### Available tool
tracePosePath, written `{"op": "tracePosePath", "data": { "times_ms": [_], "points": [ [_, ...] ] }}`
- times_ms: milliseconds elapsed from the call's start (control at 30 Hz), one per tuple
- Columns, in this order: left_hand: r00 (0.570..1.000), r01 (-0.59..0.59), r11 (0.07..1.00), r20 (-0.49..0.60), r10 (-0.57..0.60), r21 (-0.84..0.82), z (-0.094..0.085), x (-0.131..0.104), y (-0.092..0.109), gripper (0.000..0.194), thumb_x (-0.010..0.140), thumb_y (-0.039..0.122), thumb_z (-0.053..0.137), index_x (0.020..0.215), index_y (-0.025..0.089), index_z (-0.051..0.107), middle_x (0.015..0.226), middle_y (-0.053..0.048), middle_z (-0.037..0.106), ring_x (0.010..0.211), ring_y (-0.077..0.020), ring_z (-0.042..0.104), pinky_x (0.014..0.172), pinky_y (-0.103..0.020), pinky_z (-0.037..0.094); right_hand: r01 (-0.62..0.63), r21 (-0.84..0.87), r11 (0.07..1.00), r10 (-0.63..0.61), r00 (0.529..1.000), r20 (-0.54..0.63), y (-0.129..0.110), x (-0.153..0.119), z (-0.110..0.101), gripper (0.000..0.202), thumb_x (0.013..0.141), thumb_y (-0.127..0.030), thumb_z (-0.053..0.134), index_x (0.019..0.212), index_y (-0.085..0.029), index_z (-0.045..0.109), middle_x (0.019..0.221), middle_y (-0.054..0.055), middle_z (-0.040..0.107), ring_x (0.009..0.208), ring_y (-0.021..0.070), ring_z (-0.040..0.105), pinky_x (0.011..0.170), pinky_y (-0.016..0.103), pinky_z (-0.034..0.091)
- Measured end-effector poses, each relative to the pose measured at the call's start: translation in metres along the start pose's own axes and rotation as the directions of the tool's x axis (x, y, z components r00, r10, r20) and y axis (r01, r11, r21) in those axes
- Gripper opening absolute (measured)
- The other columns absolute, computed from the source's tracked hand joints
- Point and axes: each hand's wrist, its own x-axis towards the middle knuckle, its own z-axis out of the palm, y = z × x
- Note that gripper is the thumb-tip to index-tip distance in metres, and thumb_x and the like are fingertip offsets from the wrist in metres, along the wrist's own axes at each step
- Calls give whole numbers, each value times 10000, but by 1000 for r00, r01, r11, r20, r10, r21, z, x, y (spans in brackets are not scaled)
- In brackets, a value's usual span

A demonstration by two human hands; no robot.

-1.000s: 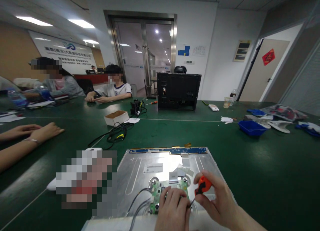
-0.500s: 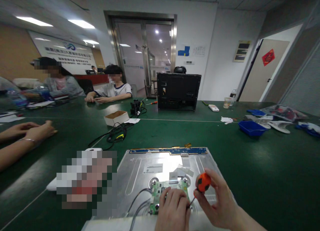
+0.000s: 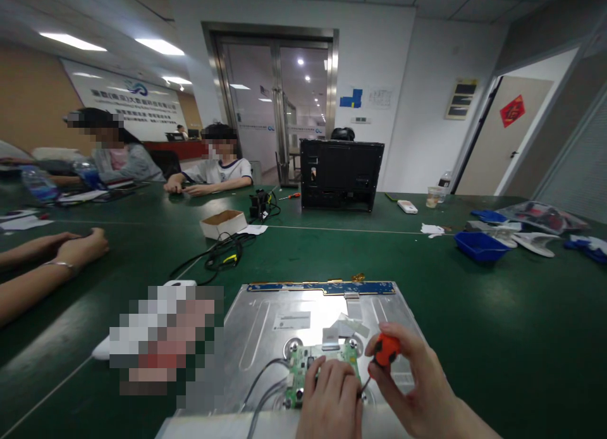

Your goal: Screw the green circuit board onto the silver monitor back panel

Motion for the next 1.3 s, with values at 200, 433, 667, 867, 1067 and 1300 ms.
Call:
{"op": "tracePosePath", "data": {
  "times_ms": [200,433,667,867,1067,1300],
  "points": [
    [1000,-6,999,-18,7,49,1,2,2,244,751,34,475,899,221,525,885,-12,646,872,-224,606,965,-417,380,75,-10,997,-76,996,-52,-6,13,-3,498,873,-176,580,1343,-225,422,907,61,646,745,189,649,604,273,571],
    [1000,-19,998,19,18,65,-5,5,5,215,746,39,486,859,220,507,873,-5,632,883,-221,601,980,-417,373,51,-60,997,-55,997,-59,-8,12,-4,579,889,-123,511,1441,-180,343,1021,105,650,809,193,658,711,302,579],
    [1000,-20,997,21,19,71,-6,5,5,261,752,29,471,924,214,533,901,-16,627,893,-227,592,975,-423,369,106,8,994,-105,992,-69,-7,12,-4,515,861,-112,555,1341,-242,419,1142,106,608,992,217,638,781,335,570],
    [999,-48,997,20,47,52,-1,1,0,236,769,30,483,894,221,544,904,-1,639,888,-209,607,997,-416,366,82,-91,993,-83,997,-11,-14,15,-7,524,898,-101,479,1405,-213,414,1164,118,644,1037,218,647,831,326,569],
    [998,-59,995,23,57,78,2,1,-3,229,817,22,465,898,225,531,892,4,644,878,-203,618,993,-410,380,103,-146,984,-101,995,22,-14,9,-10,594,901,-125,470,1478,-181,340,1235,131,650,1107,236,636,866,331,572],
    [998,-61,994,19,60,90,4,1,-2,198,869,34,447,879,220,514,878,15,635,875,-193,616,1025,-392,341,163,-149,975,-165,986,-2,-12,10,-9,624,886,-107,498,1483,-179,332,1158,134,679,1040,239,663,824,344,593]
  ]
}}
